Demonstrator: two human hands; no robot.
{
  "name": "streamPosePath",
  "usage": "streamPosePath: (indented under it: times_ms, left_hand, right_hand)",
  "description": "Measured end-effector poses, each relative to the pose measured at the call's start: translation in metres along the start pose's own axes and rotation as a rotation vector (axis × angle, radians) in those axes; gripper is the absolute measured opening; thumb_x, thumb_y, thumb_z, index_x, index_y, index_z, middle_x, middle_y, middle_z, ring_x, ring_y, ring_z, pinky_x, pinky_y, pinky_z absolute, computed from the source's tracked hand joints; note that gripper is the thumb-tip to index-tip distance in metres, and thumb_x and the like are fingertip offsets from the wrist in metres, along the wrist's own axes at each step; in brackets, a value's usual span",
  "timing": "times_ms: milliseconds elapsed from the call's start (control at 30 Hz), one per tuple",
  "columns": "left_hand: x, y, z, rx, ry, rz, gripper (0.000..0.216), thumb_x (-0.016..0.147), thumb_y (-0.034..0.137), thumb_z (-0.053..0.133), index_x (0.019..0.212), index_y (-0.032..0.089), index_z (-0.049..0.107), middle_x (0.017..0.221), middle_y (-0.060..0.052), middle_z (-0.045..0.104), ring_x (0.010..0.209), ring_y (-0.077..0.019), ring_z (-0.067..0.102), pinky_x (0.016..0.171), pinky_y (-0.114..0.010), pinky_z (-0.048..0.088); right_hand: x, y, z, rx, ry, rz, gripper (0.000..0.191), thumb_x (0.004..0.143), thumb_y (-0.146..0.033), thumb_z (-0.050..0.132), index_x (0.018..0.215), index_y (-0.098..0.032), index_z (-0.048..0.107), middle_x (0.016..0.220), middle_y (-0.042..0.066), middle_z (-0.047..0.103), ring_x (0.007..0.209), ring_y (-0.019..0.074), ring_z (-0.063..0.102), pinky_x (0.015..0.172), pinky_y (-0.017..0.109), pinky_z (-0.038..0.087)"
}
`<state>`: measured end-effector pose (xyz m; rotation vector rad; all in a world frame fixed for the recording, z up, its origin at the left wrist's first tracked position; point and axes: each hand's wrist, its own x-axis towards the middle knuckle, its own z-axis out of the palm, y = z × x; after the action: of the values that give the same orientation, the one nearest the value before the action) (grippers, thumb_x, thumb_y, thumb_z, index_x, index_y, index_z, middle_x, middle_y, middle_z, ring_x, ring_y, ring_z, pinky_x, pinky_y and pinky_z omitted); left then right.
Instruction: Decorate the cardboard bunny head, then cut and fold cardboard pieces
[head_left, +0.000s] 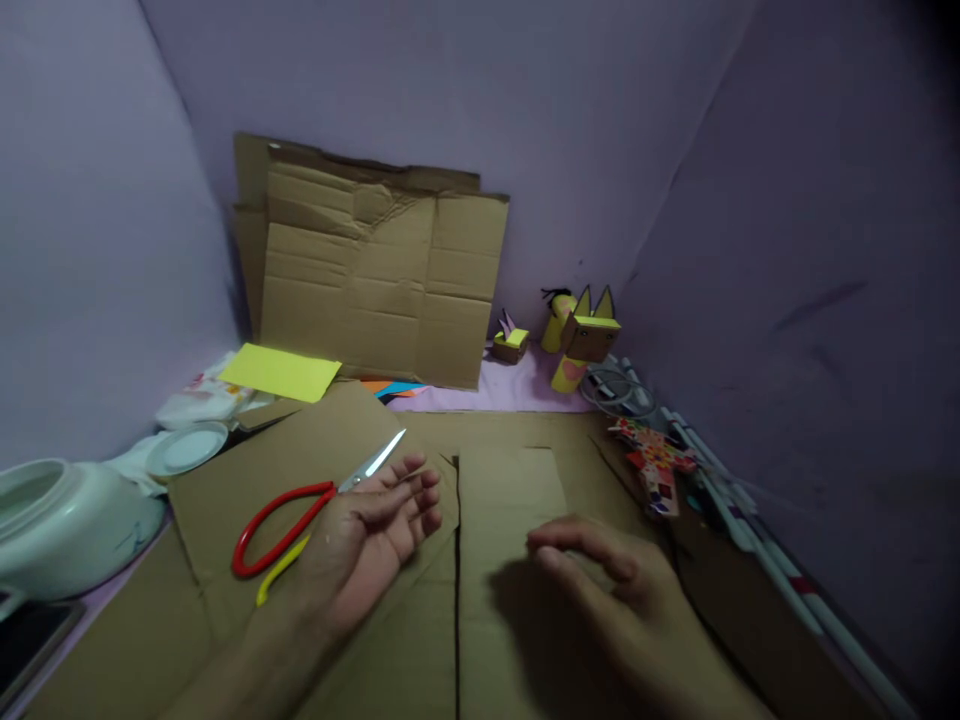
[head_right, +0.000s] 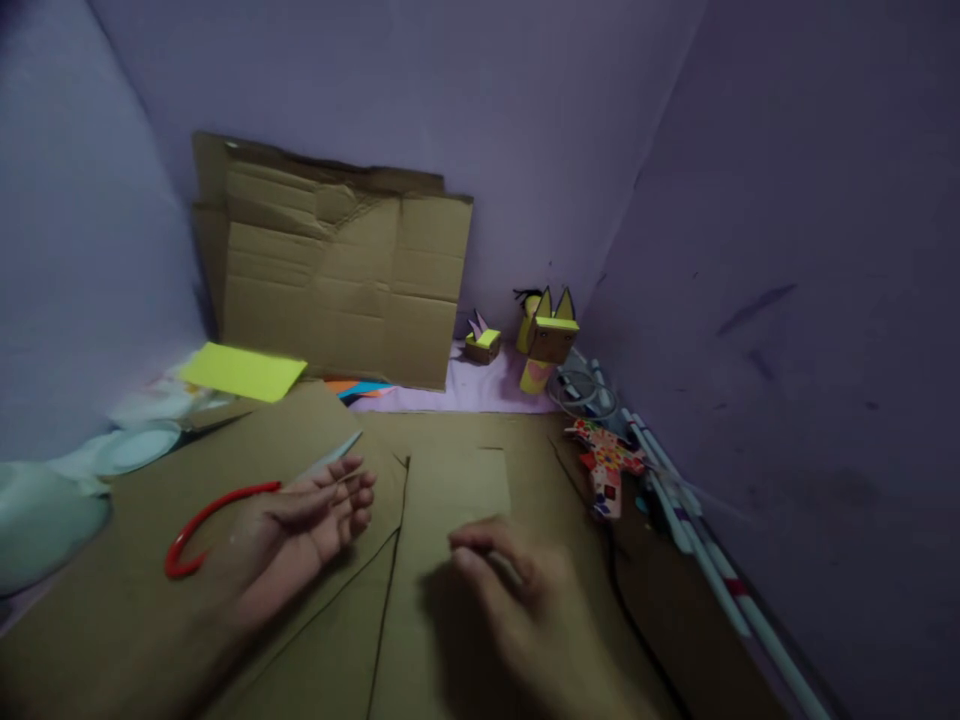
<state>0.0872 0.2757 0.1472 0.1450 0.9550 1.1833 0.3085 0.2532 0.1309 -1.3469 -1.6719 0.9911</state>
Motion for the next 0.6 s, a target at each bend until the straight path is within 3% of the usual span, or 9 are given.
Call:
streamPosePath:
  times_ms: [100, 167, 400, 533, 600]
  left_hand:
    - [-0.002, -0.01, 0.001, -0.059, -0.005, -0.055, 0.028, 0.076, -0.005, 0.044, 0.1, 0.006, 0.053, 0.089, -0.014, 0.06, 0.072, -0.0165, 0.063, 0.064, -0.026, 0.055]
    - [-0.004, -0.016, 0.001, -0.082, -0.017, -0.083, 0.029, 0.076, -0.005, 0.043, 0.101, 0.006, 0.052, 0.089, -0.015, 0.06, 0.072, -0.0169, 0.063, 0.063, -0.026, 0.055]
    - [-0.006, -0.025, 0.0, -0.112, 0.016, -0.085, 0.031, 0.074, -0.007, 0.044, 0.102, 0.004, 0.052, 0.088, -0.015, 0.061, 0.074, -0.018, 0.065, 0.067, -0.027, 0.057]
    - [-0.008, -0.028, 0.002, -0.154, 0.059, -0.078, 0.031, 0.074, -0.008, 0.043, 0.101, 0.004, 0.052, 0.086, -0.014, 0.062, 0.078, -0.0197, 0.067, 0.072, -0.03, 0.058]
    - [-0.009, -0.028, 0.003, -0.162, 0.055, -0.101, 0.032, 0.074, -0.008, 0.043, 0.102, 0.005, 0.052, 0.087, -0.014, 0.063, 0.079, -0.0199, 0.068, 0.074, -0.031, 0.058]
  right_hand:
    - [0.003, -0.013, 0.026, 0.143, -0.111, 0.098, 0.014, 0.078, -0.029, 0.06, 0.077, -0.023, 0.072, 0.069, 0.0, 0.07, 0.062, 0.0151, 0.065, 0.056, 0.021, 0.05]
    - [0.005, -0.017, 0.04, 0.149, -0.137, 0.076, 0.014, 0.079, -0.026, 0.059, 0.083, -0.024, 0.072, 0.075, 0.001, 0.071, 0.068, 0.0147, 0.066, 0.06, 0.022, 0.051]
    - [0.007, -0.017, 0.051, -0.22, -0.048, -0.379, 0.018, 0.086, -0.014, 0.049, 0.085, -0.013, 0.067, 0.07, 0.007, 0.068, 0.06, 0.0139, 0.063, 0.054, 0.022, 0.047]
    - [0.007, -0.016, 0.05, -0.248, 0.075, -0.46, 0.015, 0.082, -0.01, 0.048, 0.082, -0.013, 0.063, 0.064, 0.005, 0.063, 0.053, 0.0127, 0.057, 0.048, 0.022, 0.041]
    - [0.007, -0.014, 0.048, -0.202, 0.069, -0.482, 0.014, 0.081, -0.009, 0.047, 0.081, -0.013, 0.06, 0.063, 0.004, 0.06, 0.053, 0.0116, 0.055, 0.049, 0.021, 0.04]
